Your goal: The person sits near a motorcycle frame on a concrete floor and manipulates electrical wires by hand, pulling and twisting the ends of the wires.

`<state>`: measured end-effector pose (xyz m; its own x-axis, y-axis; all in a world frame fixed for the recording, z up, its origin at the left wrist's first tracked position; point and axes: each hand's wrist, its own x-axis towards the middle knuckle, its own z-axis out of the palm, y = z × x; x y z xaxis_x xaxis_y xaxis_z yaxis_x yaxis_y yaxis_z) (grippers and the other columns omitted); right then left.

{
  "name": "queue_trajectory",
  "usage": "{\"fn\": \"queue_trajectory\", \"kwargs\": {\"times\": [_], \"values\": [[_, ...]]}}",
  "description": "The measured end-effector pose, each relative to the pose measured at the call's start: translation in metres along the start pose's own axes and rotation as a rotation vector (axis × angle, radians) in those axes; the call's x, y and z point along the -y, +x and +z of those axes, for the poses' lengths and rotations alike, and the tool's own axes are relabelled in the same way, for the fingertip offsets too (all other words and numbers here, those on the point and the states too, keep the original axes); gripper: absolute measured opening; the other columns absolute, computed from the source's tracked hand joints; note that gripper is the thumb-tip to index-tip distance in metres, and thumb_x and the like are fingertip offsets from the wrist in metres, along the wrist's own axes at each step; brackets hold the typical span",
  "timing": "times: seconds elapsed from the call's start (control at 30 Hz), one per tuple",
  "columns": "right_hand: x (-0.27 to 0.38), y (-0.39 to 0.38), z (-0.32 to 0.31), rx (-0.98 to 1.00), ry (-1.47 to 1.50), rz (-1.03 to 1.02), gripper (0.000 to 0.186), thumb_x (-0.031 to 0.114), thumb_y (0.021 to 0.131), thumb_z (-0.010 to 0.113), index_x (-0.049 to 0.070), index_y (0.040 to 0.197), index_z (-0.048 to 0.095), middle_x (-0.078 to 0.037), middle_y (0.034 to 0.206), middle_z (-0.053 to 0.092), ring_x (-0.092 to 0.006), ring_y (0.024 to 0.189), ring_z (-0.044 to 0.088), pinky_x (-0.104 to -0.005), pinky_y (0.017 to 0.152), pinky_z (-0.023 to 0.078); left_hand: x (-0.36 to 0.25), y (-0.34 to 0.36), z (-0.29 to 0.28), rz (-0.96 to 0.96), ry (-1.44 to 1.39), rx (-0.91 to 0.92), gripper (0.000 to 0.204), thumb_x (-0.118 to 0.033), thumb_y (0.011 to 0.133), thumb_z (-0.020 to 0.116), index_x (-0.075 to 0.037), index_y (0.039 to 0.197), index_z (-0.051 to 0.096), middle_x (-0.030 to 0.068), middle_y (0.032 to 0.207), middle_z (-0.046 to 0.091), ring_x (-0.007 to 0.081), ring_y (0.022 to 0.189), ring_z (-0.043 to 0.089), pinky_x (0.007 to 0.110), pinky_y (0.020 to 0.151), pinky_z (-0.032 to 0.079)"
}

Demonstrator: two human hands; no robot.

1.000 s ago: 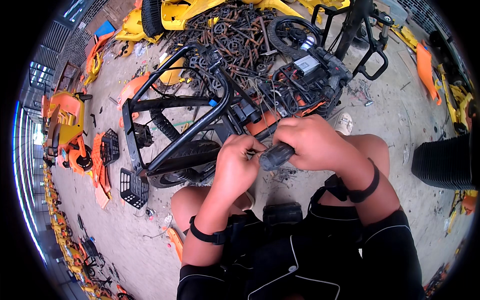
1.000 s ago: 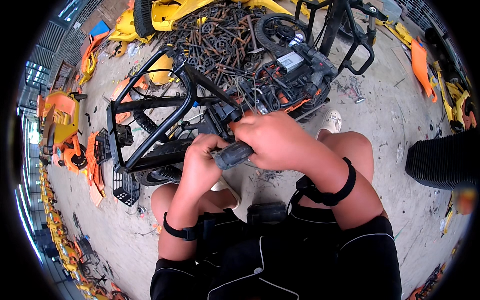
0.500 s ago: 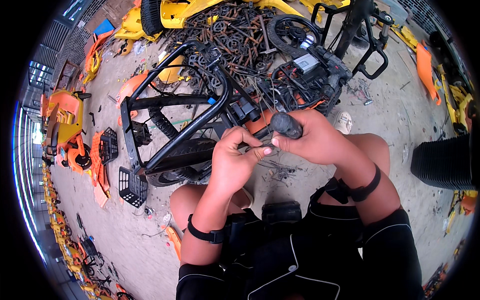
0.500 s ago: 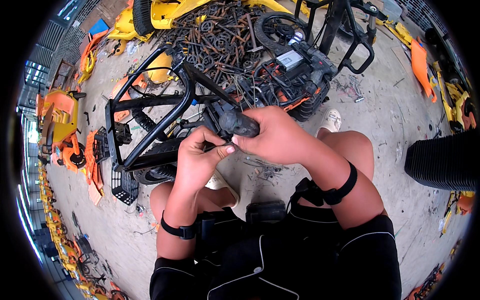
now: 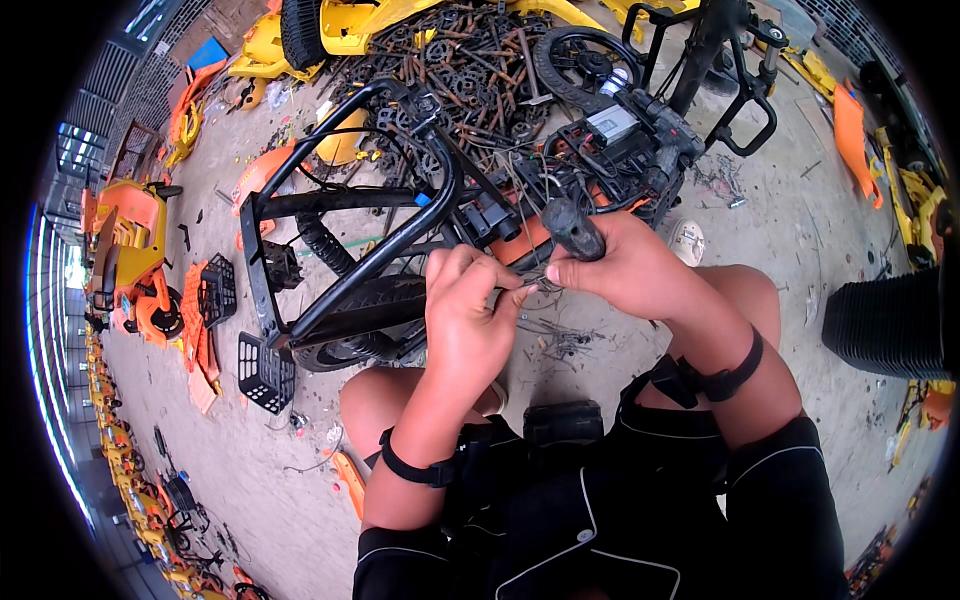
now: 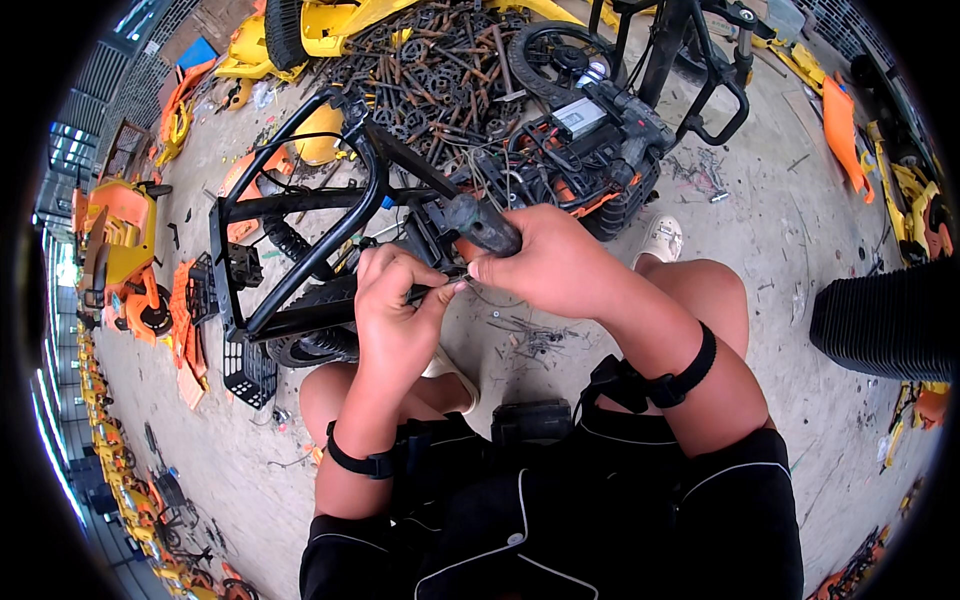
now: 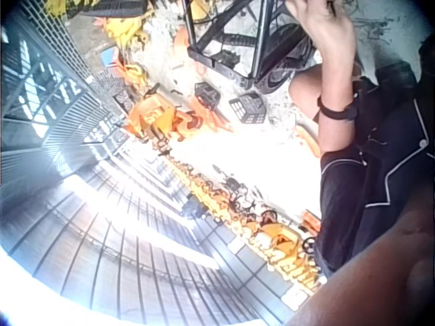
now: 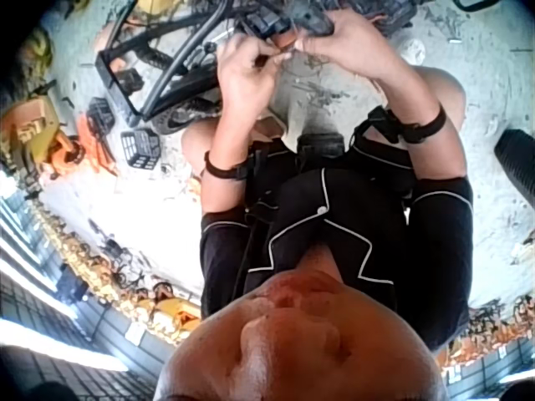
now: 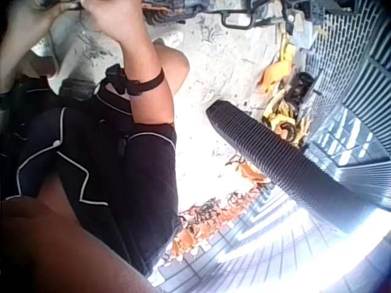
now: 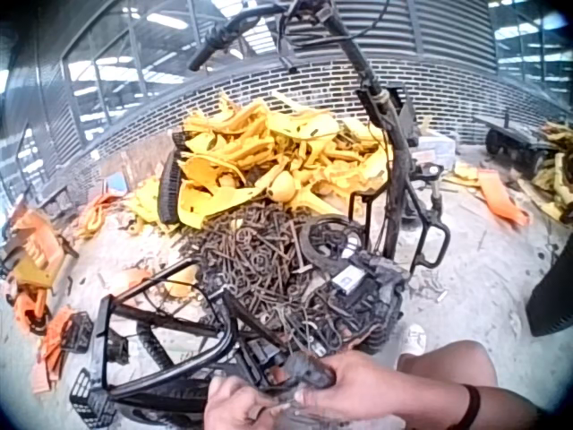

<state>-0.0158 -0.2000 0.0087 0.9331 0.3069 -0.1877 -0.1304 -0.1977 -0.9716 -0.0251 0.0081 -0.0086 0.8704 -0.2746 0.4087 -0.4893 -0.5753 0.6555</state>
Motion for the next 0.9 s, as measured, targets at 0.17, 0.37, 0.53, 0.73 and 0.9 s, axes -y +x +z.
{"fn": "queue_trajectory", "kwargs": {"times": [0.17,0.37,0.53,0.73,0.9], "values": [[-0.006,0.002,-0.005,-0.094,0.087,0.033,0.015,0.015,0.089,0.076,0.001,0.090,0.071,0.001,0.077,0.064,-0.0064,0.072,0.055,-0.0265,0.067,0.046,0.001,0.000,0.000,0.013,0.035,-0.020,0.020,-0.001,0.069,0.083,-0.006,0.076,0.064,0.0073,0.083,0.060,0.0289,0.084,0.053,0.039,0.075,0.045],[-0.003,0.003,-0.004,-0.039,0.029,0.005,0.017,0.015,0.091,0.075,0.000,0.096,0.072,0.001,0.083,0.065,-0.0072,0.077,0.057,-0.0273,0.071,0.048,0.001,-0.001,0.000,0.000,0.045,-0.054,0.026,0.000,0.067,0.086,-0.004,0.076,0.062,0.0077,0.079,0.058,0.0272,0.079,0.052,0.037,0.073,0.044],[-0.012,0.005,0.001,0.026,0.029,-0.120,0.022,0.019,0.089,0.076,0.000,0.100,0.071,-0.002,0.082,0.068,-0.0077,0.076,0.058,-0.0273,0.071,0.050,0.000,0.000,0.000,-0.005,0.026,-0.030,0.025,-0.001,0.067,0.085,-0.004,0.077,0.062,0.0081,0.079,0.058,0.0273,0.079,0.052,0.037,0.073,0.044],[-0.011,0.008,-0.002,0.085,-0.119,-0.119,0.027,0.024,0.088,0.078,0.002,0.100,0.070,-0.002,0.075,0.065,-0.0085,0.068,0.051,-0.0293,0.064,0.046,0.002,-0.003,-0.003,-0.019,-0.035,0.036,0.023,-0.001,0.067,0.085,-0.005,0.077,0.065,0.0062,0.080,0.061,0.0264,0.081,0.054,0.037,0.074,0.045],[-0.009,0.007,0.001,0.102,-0.060,-0.136,0.027,0.026,0.088,0.079,0.003,0.100,0.070,-0.001,0.075,0.065,-0.0078,0.070,0.051,-0.0291,0.065,0.047,0.004,-0.002,-0.005,0.001,-0.106,0.065,0.022,-0.002,0.065,0.087,-0.006,0.076,0.068,0.0047,0.079,0.063,0.0230,0.080,0.056,0.035,0.073,0.045]]}}
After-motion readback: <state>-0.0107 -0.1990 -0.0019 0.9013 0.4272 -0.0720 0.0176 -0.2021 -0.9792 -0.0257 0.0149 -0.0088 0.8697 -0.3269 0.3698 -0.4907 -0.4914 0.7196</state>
